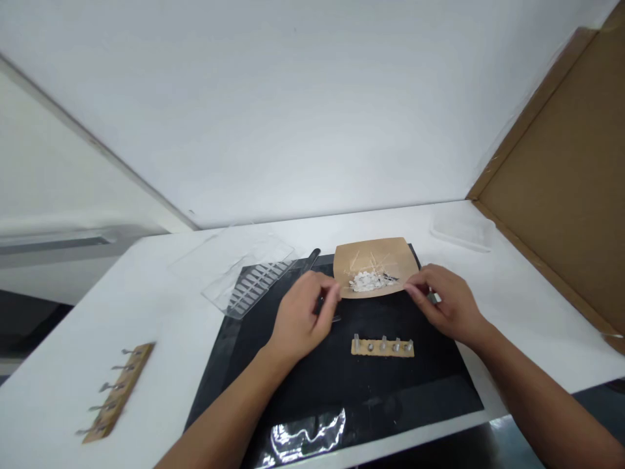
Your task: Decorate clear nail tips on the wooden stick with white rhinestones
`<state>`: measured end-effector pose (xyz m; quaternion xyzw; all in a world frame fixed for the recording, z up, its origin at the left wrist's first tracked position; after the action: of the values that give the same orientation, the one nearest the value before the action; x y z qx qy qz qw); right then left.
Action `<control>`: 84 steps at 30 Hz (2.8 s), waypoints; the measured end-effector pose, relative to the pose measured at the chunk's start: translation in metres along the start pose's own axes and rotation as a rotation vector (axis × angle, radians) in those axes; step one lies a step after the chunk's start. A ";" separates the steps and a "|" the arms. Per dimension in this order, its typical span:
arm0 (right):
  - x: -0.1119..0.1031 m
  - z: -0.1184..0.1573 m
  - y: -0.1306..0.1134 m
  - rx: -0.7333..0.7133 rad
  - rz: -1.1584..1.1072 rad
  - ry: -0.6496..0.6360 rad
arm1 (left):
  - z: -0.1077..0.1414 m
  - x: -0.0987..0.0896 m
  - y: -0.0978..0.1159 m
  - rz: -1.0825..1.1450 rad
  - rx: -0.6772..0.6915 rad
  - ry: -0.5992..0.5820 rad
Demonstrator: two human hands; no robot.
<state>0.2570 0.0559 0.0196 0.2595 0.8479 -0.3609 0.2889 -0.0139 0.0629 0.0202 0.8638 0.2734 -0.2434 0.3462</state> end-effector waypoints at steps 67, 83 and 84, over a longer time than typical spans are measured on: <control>0.048 -0.074 -0.048 -0.181 -0.368 -0.400 | 0.005 -0.015 0.008 0.102 0.326 0.059; 0.010 -0.020 -0.009 -0.194 -0.195 -0.129 | -0.009 -0.020 -0.065 -0.653 -0.182 -0.190; 0.012 -0.019 -0.008 -0.200 -0.197 -0.124 | -0.007 -0.018 -0.067 -0.675 -0.202 -0.223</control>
<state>0.2377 0.0679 0.0259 0.1223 0.8814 -0.3167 0.3284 -0.0681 0.1033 0.0048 0.6545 0.5263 -0.4083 0.3578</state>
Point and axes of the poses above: each hand's wrist, its own z-axis away from the middle knuckle, its own x-axis out of the palm, y = z × x, the point moved 4 cm from there along -z, towards the middle knuckle, and after that the axes turned 5 degrees about y, right-handed, at the moved point
